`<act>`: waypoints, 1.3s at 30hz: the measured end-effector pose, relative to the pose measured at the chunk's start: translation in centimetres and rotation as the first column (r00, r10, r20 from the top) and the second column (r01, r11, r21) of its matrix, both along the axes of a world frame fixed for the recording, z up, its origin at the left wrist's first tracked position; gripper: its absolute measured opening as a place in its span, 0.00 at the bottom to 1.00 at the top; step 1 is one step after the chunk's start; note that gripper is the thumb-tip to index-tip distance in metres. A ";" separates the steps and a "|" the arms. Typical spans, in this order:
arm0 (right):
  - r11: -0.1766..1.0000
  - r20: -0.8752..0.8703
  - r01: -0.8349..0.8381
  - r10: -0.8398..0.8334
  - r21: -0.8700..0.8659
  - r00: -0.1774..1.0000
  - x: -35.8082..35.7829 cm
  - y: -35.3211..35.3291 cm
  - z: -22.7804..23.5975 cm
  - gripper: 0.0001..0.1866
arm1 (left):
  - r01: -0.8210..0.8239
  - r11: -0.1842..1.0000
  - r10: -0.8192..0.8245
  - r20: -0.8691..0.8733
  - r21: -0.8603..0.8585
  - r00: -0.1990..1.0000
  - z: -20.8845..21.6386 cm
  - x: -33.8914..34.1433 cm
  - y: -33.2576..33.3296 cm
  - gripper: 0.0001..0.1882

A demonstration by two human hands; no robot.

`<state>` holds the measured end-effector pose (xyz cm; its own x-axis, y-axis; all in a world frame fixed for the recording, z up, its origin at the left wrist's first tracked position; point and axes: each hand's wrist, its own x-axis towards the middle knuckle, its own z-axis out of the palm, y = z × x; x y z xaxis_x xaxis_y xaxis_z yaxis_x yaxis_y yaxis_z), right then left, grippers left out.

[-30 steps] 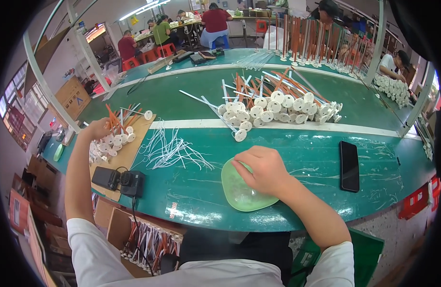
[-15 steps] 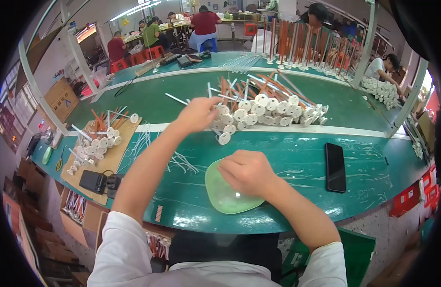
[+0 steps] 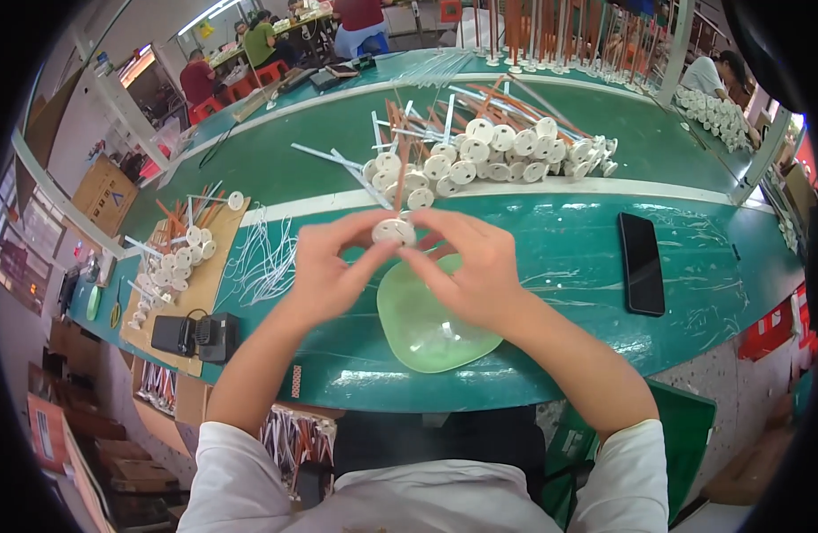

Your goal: The recorder is manually assembling small white plastic components with wires and thin strips at a factory workstation.

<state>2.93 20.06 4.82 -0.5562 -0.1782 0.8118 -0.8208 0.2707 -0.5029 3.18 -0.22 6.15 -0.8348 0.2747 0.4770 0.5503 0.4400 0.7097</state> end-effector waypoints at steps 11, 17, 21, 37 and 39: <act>0.979 -0.042 -0.127 0.135 0.162 0.990 2.0 -1.8 -0.1 0.15 | 0.199 0.971 -0.234 -0.352 -0.135 0.906 -0.4 1.8 -3.0 0.23; 0.954 -0.184 -0.233 0.268 0.190 0.946 3.6 -1.9 1.0 0.14 | 0.207 0.929 -0.356 -0.579 -0.308 0.733 0.3 3.2 -3.5 0.19; 0.931 -0.362 -0.263 0.343 0.252 0.867 3.9 -2.0 0.8 0.17 | 0.035 0.941 -0.296 -0.769 -0.336 0.567 -0.1 3.8 -3.1 0.12; 0.979 -0.193 -0.112 0.144 0.169 0.971 2.6 -2.6 0.1 0.20 | 0.112 0.993 -0.098 -0.304 0.030 0.948 -3.7 3.6 0.2 0.36; 0.976 -0.151 -0.135 0.161 0.172 0.975 2.5 -2.2 0.1 0.21 | 0.148 0.987 -0.134 -0.211 0.055 0.968 -3.4 3.7 0.1 0.39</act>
<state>5.41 17.86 4.96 -0.3762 -0.3830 0.8437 -0.9251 0.2057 -0.3191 6.90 -0.10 2.75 -0.6719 0.3428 0.6566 0.7406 0.3010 0.6007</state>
